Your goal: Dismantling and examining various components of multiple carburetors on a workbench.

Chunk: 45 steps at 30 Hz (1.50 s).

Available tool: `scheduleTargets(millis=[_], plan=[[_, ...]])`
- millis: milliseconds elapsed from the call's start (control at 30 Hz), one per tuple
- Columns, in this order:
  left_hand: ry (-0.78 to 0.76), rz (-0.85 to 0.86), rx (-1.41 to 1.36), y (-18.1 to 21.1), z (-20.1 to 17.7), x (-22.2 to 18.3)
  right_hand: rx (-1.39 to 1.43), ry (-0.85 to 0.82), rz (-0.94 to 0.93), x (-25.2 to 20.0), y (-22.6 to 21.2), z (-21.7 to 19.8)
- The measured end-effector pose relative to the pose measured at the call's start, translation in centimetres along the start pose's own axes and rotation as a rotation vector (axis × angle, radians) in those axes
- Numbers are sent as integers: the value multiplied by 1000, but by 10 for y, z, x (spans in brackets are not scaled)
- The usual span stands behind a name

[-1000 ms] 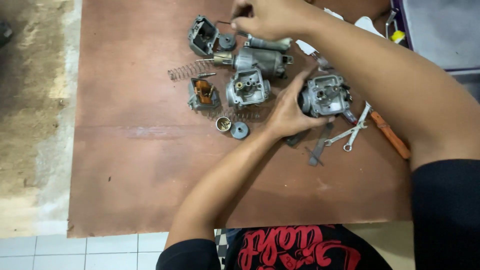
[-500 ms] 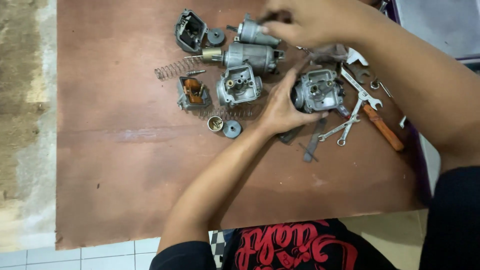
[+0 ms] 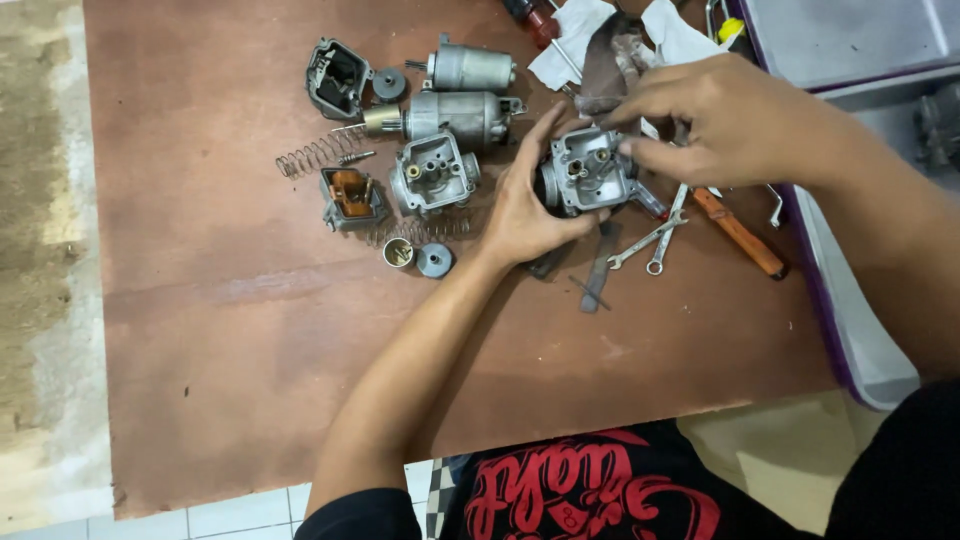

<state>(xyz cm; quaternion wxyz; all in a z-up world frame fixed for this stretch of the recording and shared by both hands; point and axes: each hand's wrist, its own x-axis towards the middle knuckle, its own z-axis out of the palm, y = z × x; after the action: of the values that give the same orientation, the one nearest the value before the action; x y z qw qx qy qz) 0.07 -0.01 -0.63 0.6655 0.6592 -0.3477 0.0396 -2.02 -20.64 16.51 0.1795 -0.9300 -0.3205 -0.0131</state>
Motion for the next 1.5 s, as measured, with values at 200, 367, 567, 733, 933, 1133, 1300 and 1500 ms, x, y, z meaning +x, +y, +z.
scheduleTargets(millis=[200,367,567,733,933,1133,1300,1500], plan=[[-12,-19,-62,9,-2,0,26,28,-17,-8,-2,10],[-27,-57,-70,15,-4,0,14,-22,47,-7,-7,17],[-29,-66,-92,19,-5,0,39,7,39,-8,-6,20],[-26,-65,-87,15,-4,0,51,46,-2,-6,-4,22],[-43,-71,10,8,-7,0,-18,10,-37,-8,6,35],[-66,24,-132,-1,-1,2,-43,-43,-17,-5,9,35],[-49,15,-69,-2,0,1,-30,-75,43,-4,24,34],[-32,19,22,-11,1,1,54,-77,101,-3,26,27]])
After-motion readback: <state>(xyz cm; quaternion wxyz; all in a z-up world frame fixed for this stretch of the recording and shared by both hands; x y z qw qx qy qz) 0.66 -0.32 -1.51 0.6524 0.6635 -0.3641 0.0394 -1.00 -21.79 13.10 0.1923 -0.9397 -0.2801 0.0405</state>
